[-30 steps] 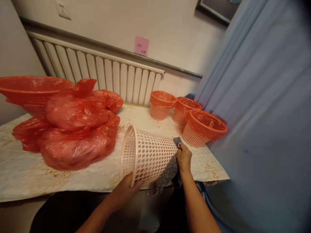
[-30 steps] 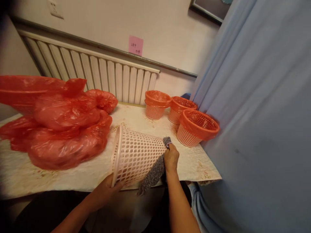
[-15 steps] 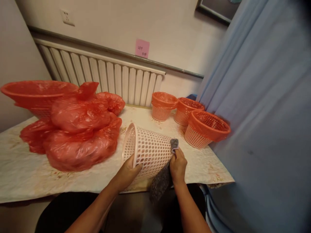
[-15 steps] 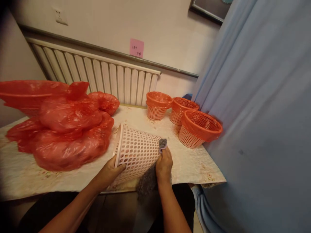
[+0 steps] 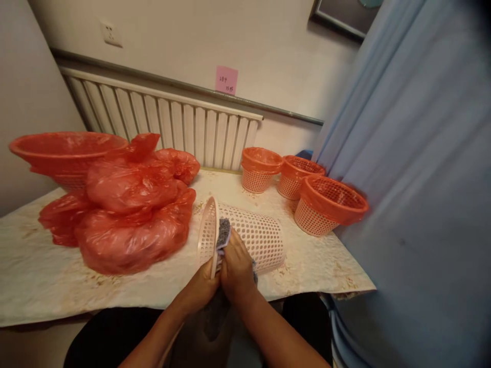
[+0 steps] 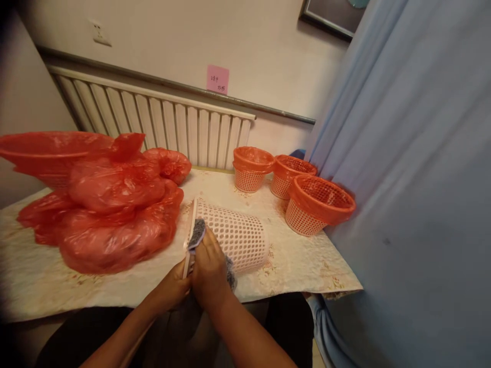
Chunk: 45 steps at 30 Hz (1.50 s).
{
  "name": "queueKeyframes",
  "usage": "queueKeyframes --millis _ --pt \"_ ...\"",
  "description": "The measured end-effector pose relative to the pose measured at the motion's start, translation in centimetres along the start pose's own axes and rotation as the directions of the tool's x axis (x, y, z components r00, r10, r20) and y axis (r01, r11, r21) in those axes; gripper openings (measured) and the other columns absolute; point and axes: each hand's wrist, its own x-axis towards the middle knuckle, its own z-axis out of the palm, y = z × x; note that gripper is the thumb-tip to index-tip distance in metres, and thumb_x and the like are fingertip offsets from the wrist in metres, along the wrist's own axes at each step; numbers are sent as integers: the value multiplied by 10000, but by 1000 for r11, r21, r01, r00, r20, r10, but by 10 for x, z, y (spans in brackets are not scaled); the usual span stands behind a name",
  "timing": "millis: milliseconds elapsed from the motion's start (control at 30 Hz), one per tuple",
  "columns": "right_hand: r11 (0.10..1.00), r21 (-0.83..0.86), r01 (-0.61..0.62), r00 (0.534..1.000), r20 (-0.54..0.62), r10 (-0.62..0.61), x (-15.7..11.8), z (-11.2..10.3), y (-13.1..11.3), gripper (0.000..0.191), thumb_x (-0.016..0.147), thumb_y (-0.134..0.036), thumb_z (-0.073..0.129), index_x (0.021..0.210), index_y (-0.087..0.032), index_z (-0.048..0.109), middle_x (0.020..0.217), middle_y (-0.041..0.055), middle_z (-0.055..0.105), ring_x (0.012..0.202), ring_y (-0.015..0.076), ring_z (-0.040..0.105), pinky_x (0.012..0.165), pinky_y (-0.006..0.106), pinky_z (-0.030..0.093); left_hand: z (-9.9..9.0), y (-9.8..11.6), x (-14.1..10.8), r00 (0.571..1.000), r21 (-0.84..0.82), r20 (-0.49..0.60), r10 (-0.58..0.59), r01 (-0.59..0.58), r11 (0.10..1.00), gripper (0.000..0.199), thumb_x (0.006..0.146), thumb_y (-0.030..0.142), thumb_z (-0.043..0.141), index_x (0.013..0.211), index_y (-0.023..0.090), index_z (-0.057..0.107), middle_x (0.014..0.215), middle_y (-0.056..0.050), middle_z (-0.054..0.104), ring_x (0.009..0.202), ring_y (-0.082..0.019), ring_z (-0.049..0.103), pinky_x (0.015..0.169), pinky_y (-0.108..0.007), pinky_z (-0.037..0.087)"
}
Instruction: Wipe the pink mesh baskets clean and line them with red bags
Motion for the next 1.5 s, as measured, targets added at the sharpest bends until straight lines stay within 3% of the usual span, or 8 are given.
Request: queueKeyframes --millis 300,467,567,700,933,1100,1300,1500 --pt "974 -96 -205 976 59 211 19 -30 80 383 869 -71 399 1159 -168 630 1176 102 647 1160 203 553 1026 384 437 8 -22 -19 998 47 13 -64 63 997 469 898 354 514 1327 167 542 1327 -87 614 1220 -296 557 1099 -468 380" --pt "830 -326 -452 877 9 481 -2 -64 152 275 798 -86 411 852 -135 676 883 100 692 848 202 608 808 324 478 9 -19 -24 998 135 22 -58 55 989 444 880 280 514 1306 168 565 1358 -82 591 1257 -282 527 1122 -450 349" --pt "770 -362 -526 838 -64 542 -17 -77 171 316 754 -65 371 826 -108 676 791 113 685 763 211 602 753 338 475 10 -18 -24 997 156 41 -64 56 986 445 887 272 486 1313 172 560 1354 -79 594 1258 -277 527 1118 -449 353" --pt "785 -334 -522 849 -115 516 -28 -72 150 368 780 -81 366 979 -88 676 958 160 692 912 245 617 845 386 478 10 -13 -23 995 174 60 -78 66 983 444 880 279 493 1303 169 575 1344 -79 602 1257 -289 527 1125 -463 340" --pt "969 -125 -215 977 -30 213 -29 -31 39 484 899 -91 359 1364 -149 480 1353 143 544 1310 227 452 1083 476 398 12 -5 -23 994 124 62 -92 84 989 416 895 356 519 1274 210 609 1287 -59 647 1234 -291 549 1108 -448 369" --pt "997 -30 -67 998 13 67 -20 -13 -7 497 905 -79 366 1388 -155 454 1411 134 491 1373 234 381 1102 487 407 14 1 -24 997 64 76 -29 24 998 421 879 334 565 1279 210 609 1209 -62 693 1278 -302 506 1127 -451 338" --pt "999 8 -46 997 57 45 13 -14 15 492 904 -74 358 1371 -172 475 1402 107 504 1362 204 396 1118 446 395 13 0 -21 998 64 63 -26 22 998 419 908 320 516 1307 210 585 1287 -55 647 1271 -290 513 1131 -444 333" --pt "969 -90 -232 970 53 237 25 -31 84 375 861 -61 389 1122 -148 645 1185 118 647 1155 211 562 1037 396 433 10 -14 -27 994 96 88 -65 57 994 413 921 349 496 1301 220 594 1307 -55 634 1200 -275 573 1096 -430 389"
